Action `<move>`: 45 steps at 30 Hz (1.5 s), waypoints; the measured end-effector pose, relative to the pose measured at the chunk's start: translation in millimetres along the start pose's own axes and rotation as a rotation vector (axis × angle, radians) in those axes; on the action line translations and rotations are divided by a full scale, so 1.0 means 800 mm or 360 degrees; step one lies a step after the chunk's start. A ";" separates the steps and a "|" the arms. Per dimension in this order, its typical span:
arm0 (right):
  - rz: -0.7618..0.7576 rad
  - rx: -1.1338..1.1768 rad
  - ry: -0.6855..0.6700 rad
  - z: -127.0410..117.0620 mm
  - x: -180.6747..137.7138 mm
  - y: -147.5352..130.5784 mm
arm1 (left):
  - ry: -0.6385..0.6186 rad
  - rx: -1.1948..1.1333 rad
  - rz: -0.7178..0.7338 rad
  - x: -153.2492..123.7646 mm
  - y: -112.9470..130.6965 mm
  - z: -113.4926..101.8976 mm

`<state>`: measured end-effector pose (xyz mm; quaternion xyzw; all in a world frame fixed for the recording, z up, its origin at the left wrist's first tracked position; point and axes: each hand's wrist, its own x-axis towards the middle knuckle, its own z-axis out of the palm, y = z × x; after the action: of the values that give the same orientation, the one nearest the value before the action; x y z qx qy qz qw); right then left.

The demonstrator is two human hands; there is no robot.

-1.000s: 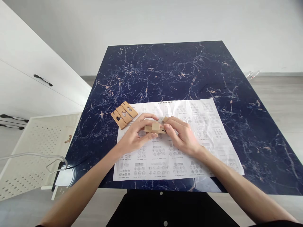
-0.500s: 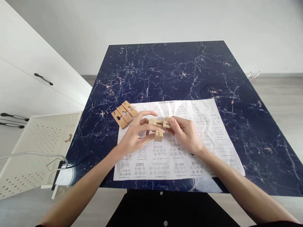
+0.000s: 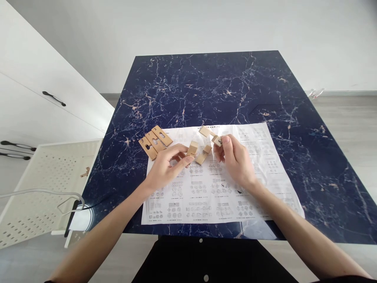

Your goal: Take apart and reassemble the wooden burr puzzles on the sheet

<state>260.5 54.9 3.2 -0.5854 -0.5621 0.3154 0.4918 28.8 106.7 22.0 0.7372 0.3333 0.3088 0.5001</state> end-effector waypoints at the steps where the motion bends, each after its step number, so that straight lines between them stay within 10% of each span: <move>1: -0.0051 -0.0084 0.0007 -0.001 -0.001 0.001 | 0.0022 0.0054 -0.0003 0.000 -0.001 0.001; 17: 0.0021 0.0145 -0.0002 -0.007 0.008 0.011 | 0.0231 0.0911 0.0342 -0.004 -0.034 0.006; 32: -0.0066 -0.0986 -0.0115 -0.004 0.000 0.011 | 0.0206 0.0964 0.0375 -0.005 -0.037 0.006; 45: -0.0018 -0.1003 -0.0166 -0.002 -0.002 0.005 | 0.0165 0.0962 0.0442 -0.005 -0.037 0.007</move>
<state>263.4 53.4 -0.5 -0.6887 -0.6600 0.1528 0.2585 25.2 108.6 -8.6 0.8739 0.3311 0.2982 0.1944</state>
